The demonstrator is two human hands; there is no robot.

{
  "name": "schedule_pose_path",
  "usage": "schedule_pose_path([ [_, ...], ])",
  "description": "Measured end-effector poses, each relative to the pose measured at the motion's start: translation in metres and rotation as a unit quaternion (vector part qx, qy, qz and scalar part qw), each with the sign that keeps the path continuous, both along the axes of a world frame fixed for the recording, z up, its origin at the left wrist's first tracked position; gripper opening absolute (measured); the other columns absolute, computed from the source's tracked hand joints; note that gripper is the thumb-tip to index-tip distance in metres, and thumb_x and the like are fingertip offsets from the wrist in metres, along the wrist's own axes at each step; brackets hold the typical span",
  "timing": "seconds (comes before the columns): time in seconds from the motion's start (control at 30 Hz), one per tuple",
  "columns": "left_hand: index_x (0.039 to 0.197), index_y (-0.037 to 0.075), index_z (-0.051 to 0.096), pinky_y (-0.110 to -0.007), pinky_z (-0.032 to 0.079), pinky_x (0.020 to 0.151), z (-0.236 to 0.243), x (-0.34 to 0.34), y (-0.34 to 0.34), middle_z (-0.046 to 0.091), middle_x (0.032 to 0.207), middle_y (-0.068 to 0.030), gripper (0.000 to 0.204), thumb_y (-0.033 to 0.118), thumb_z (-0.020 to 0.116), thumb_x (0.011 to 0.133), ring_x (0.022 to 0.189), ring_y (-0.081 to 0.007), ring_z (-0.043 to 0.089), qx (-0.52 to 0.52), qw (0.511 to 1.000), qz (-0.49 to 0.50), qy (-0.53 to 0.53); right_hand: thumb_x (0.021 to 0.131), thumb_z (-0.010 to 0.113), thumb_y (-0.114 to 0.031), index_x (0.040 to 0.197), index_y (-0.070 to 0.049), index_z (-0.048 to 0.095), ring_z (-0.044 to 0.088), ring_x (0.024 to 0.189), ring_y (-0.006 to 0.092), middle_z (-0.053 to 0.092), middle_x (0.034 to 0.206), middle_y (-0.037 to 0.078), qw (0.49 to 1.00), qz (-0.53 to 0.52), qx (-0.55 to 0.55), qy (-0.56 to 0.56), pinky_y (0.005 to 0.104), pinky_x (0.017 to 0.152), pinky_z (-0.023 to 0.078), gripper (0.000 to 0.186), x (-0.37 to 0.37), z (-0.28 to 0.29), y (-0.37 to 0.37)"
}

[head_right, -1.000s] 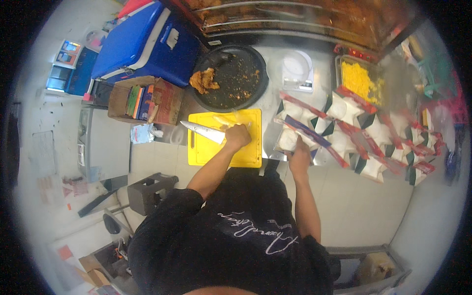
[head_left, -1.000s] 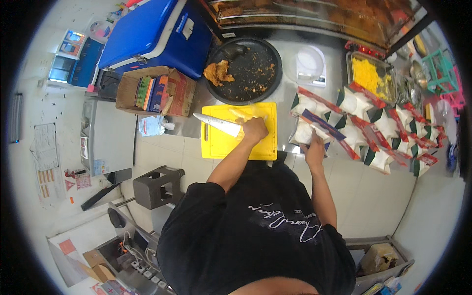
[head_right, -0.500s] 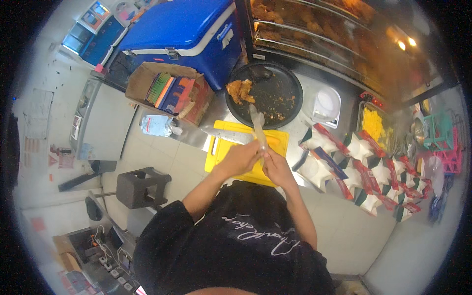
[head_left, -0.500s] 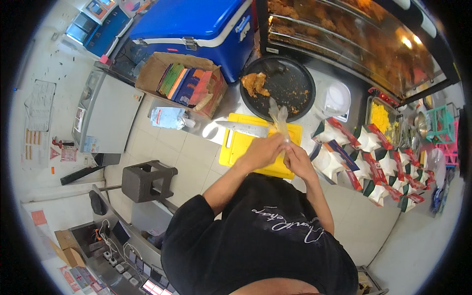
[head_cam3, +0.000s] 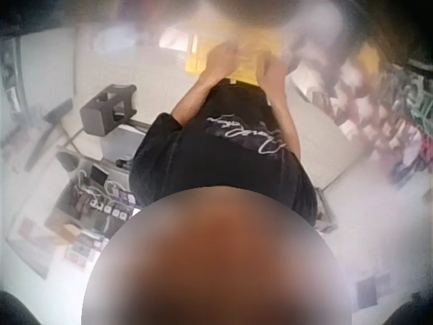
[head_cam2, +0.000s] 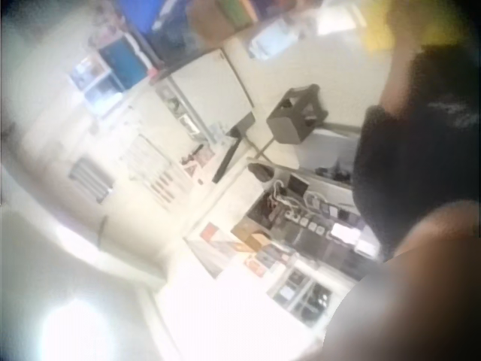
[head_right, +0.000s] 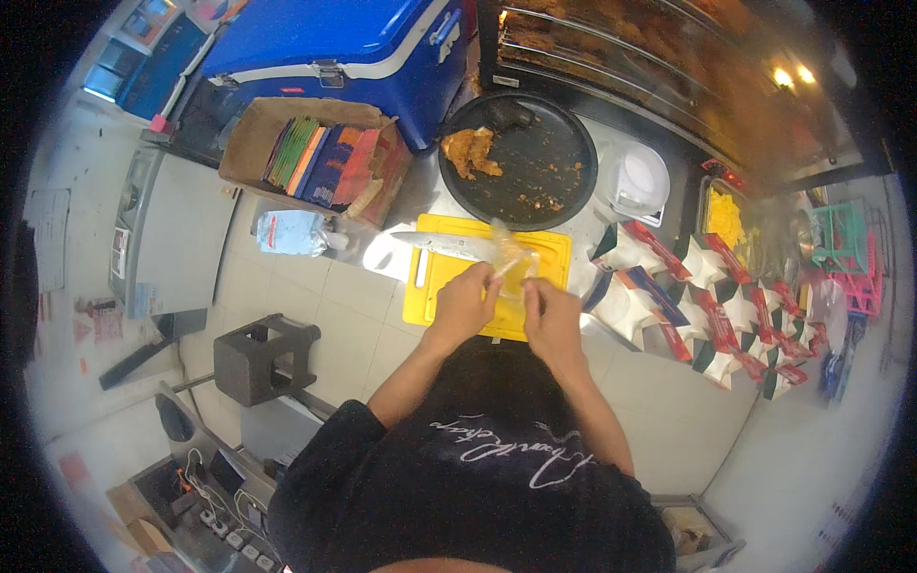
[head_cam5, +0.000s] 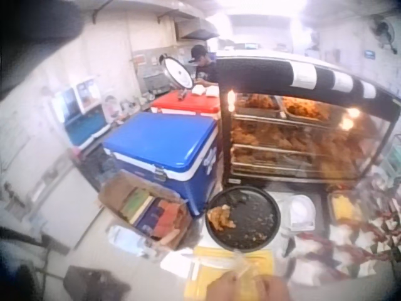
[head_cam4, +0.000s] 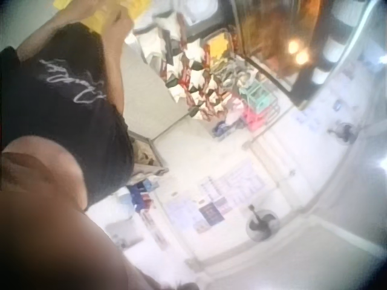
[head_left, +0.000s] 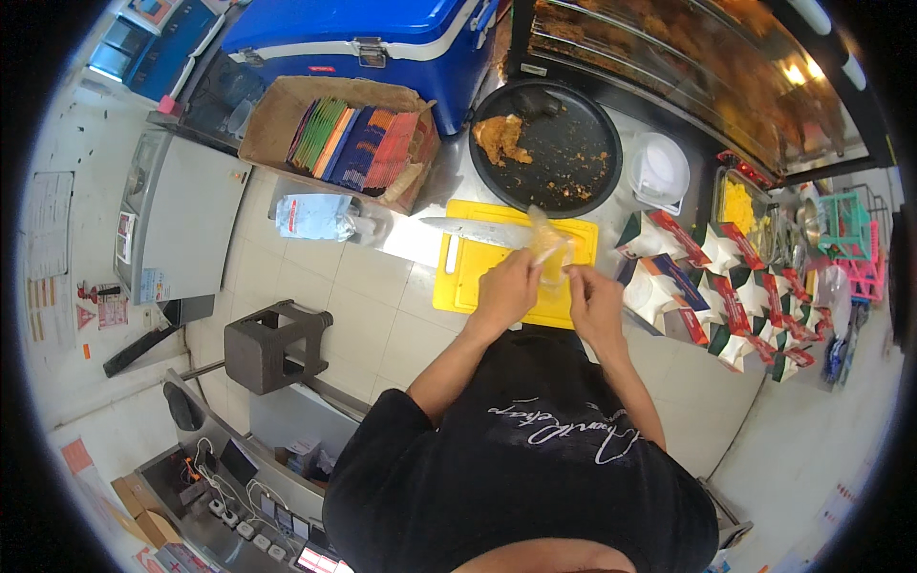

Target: The person packs fried chicken pieces from a display warmer into small plastic bags and then into paper bags. They repeatedly reach for chicken, place it in a plastic bag, and transfer it to a paper bag on the counter.

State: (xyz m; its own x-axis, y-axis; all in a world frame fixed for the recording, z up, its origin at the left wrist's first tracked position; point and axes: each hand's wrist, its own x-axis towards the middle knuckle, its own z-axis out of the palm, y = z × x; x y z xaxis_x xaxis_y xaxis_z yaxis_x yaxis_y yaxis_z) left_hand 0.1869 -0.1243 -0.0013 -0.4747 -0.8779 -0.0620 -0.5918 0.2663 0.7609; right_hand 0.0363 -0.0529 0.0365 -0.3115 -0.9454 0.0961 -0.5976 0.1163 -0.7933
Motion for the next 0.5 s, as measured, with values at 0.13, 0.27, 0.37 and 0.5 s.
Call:
schedule_pose_path([
  [0.13,0.106,0.007,0.053,-0.055,0.051,0.066,0.01,-0.015,0.005,0.064,0.098,-0.0163,0.018,0.021,0.056,0.096,0.079,-0.0433,0.065,-0.039,0.991,-0.127,-0.021,0.096,0.047,-0.007,0.118,-0.004,0.06,0.053,0.047,0.0185,0.06,0.065,0.003,0.795,0.01,0.262,-0.547,0.0282,0.044,0.042,0.025,-0.044,-0.071,-0.013],
  [0.27,0.109,0.008,0.052,-0.054,0.051,0.068,0.007,-0.029,0.007,0.063,0.1,-0.0166,0.019,0.02,0.056,0.095,0.083,-0.043,0.064,-0.017,0.991,-0.134,-0.008,0.095,0.043,-0.001,0.134,-0.004,0.053,0.065,0.074,0.0185,0.066,0.093,0.006,0.666,-0.099,0.038,-0.738,0.0295,0.062,0.056,0.04,-0.052,-0.097,-0.036],
  [0.37,0.109,0.009,0.054,-0.054,0.052,0.071,0.005,-0.038,-0.003,0.065,0.101,-0.0158,0.02,0.021,0.056,0.094,0.087,-0.0424,0.065,-0.008,0.995,-0.097,0.018,0.095,0.044,-0.001,0.137,-0.001,0.049,0.064,0.103,0.0227,0.063,0.117,0.012,0.725,-0.109,0.001,-0.68,0.0348,0.087,0.056,0.042,-0.04,-0.101,-0.054],
  [0.5,0.116,0.01,0.056,-0.053,0.052,0.075,0.01,-0.048,-0.008,0.066,0.11,-0.0148,0.026,0.025,0.054,0.095,0.093,-0.0409,0.065,0.039,0.994,-0.092,-0.036,0.096,0.05,-0.006,0.142,0.001,0.044,0.056,0.124,0.0272,0.054,0.139,0.015,0.623,0.036,-0.018,-0.781,0.039,0.104,0.049,0.047,-0.063,-0.114,-0.054],
])
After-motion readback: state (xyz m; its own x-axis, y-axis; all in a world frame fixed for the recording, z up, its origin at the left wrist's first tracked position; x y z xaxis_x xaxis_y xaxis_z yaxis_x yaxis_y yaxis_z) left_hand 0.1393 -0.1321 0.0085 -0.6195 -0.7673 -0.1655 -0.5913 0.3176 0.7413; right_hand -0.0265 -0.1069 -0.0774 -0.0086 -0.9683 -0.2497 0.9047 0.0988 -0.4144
